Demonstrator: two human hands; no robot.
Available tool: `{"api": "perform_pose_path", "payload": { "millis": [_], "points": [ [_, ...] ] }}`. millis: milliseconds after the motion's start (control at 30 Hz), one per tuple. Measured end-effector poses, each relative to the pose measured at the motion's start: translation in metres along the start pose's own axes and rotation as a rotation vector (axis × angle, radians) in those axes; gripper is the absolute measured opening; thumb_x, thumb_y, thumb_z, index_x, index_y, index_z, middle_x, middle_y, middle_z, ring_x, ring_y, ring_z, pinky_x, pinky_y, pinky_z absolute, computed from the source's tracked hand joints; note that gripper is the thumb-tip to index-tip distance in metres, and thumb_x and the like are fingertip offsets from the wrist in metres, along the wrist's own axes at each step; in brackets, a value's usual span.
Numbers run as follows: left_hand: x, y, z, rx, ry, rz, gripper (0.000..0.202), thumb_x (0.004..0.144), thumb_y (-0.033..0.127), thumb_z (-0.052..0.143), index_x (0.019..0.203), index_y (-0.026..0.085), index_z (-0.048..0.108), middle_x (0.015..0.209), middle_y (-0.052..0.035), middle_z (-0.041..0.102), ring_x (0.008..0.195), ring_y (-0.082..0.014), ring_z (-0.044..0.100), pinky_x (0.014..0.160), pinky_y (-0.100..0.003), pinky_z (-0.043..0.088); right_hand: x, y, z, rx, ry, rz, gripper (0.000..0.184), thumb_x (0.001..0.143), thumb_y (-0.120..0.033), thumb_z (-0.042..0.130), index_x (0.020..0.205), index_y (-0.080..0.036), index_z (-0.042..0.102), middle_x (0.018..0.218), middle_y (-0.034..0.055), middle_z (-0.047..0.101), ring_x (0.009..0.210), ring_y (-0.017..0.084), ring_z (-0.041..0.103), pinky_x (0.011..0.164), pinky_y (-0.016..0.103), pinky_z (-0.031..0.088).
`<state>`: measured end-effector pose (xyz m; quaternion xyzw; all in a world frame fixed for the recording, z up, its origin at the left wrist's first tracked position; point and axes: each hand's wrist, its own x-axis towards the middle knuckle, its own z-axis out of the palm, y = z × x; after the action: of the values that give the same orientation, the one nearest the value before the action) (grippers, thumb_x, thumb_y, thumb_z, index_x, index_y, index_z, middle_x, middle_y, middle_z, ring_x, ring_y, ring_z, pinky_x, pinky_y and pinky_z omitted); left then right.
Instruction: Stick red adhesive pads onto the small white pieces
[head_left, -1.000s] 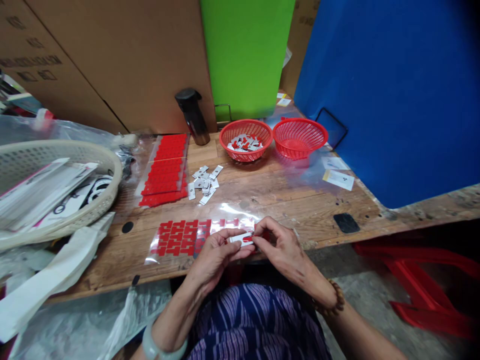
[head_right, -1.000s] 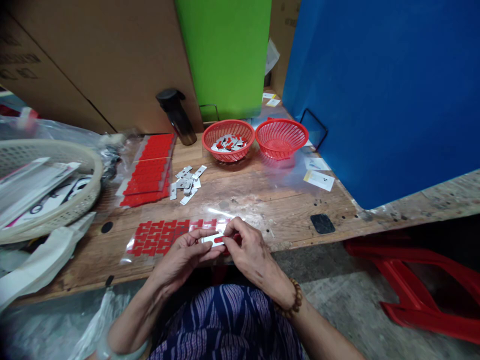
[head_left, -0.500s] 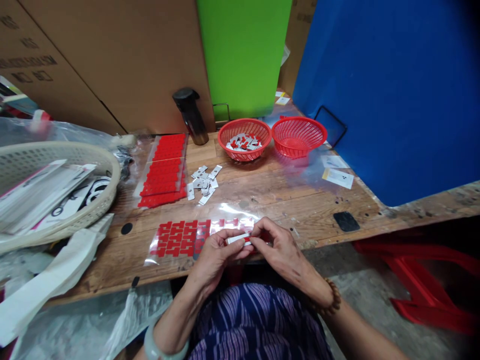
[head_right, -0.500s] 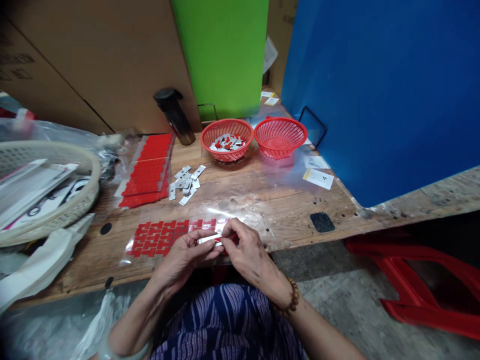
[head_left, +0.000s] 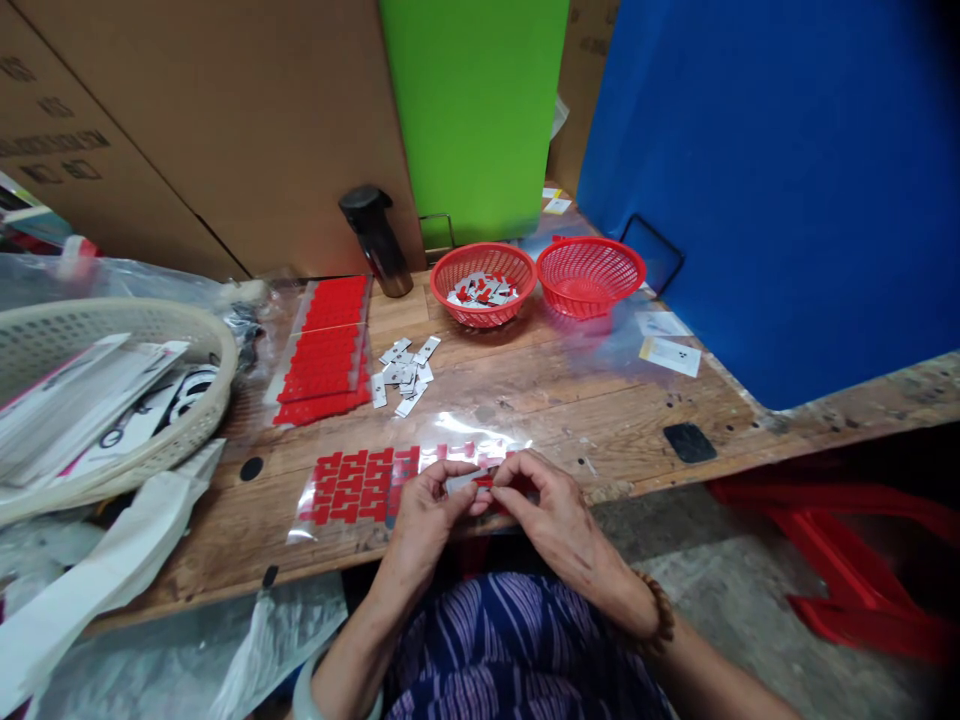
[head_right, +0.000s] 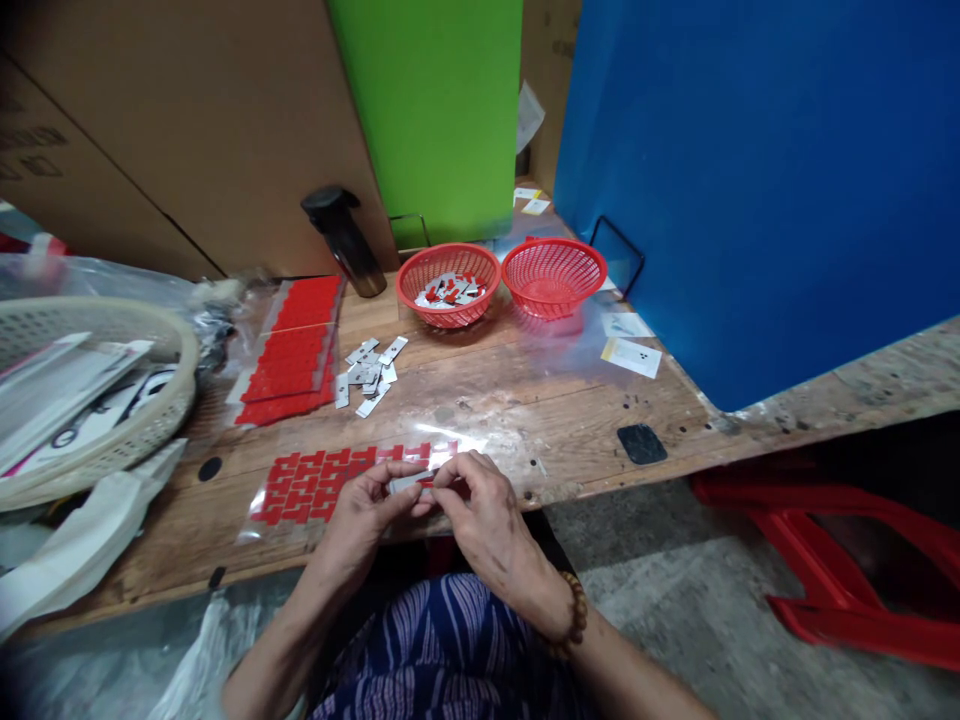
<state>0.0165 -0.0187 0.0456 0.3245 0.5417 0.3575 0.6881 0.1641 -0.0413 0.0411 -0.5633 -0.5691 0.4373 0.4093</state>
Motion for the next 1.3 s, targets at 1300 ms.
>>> {"api": "perform_pose_path", "payload": {
  "millis": [1300],
  "points": [
    [0.002, -0.004, -0.002, -0.08, 0.016, -0.12, 0.03, 0.067, 0.01, 0.069, 0.094, 0.009, 0.057, 0.074, -0.0095, 0.072, 0.062, -0.0158, 0.069, 0.061, -0.021, 0.055, 0.009, 0.013, 0.006, -0.265, 0.061, -0.119, 0.012, 0.079, -0.008, 0.046, 0.076, -0.019, 0.049, 0.073, -0.0011, 0.054, 0.07, 0.013, 0.05, 0.063, 0.024, 0.036]
  ]
}}
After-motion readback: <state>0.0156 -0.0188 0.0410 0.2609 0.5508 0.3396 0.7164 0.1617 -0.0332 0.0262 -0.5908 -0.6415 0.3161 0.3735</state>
